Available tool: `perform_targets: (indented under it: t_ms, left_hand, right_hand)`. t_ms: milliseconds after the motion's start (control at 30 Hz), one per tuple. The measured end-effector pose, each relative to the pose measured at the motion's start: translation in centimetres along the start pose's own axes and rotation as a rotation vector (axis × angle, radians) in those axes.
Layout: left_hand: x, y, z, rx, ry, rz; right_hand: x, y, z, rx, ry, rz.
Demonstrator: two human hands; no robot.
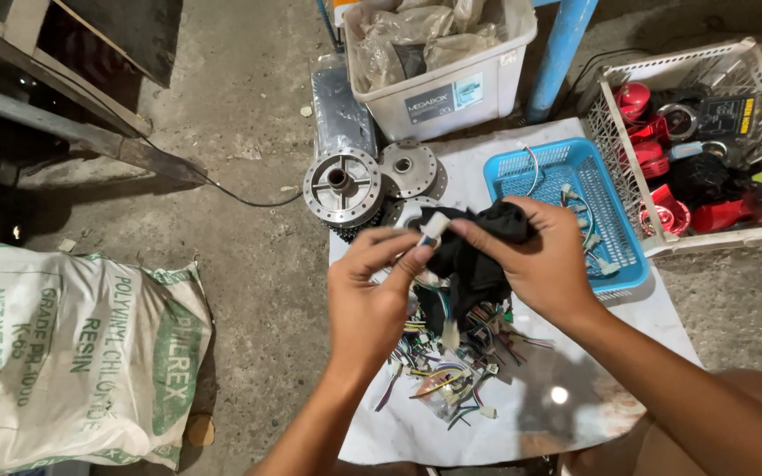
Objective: Untangling and inspecting a motorcycle wiring harness and hub component
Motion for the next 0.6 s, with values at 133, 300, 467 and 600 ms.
perform_targets:
  t_ms: [133,300,467,600]
  left_hand:
    - [1.3,0.1,-0.1,-0.039,-0.034,0.033]
    - [2.7,1.5,0.5,0.034,-0.215,0.266]
    - [1.5,1.4,0.2,0.078,-0.107,0.099]
    - [-0.4,0.1,-0.1,-0.005,-0.009,-0.015]
  right_hand:
    - [-0.5,2.1,0.5,0.103,0.044,-0.067]
    - [-0.6,4.3,2.1,0.262,0.082,-0.049]
    - [-1.9,3.3,1.4,0.249,0.087,0.076]
    - [-1.7,3.2,0.8,0.254,0.046,0.174]
Point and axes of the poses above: each hand's wrist, its own z-axis away from the middle knuckle, its own y-axis out of the palm, x = y × z, the point moved 10 cm from there along -z, towards the middle knuckle, and after that the axes turned 15 degrees about -z, right-handed, at the moved point
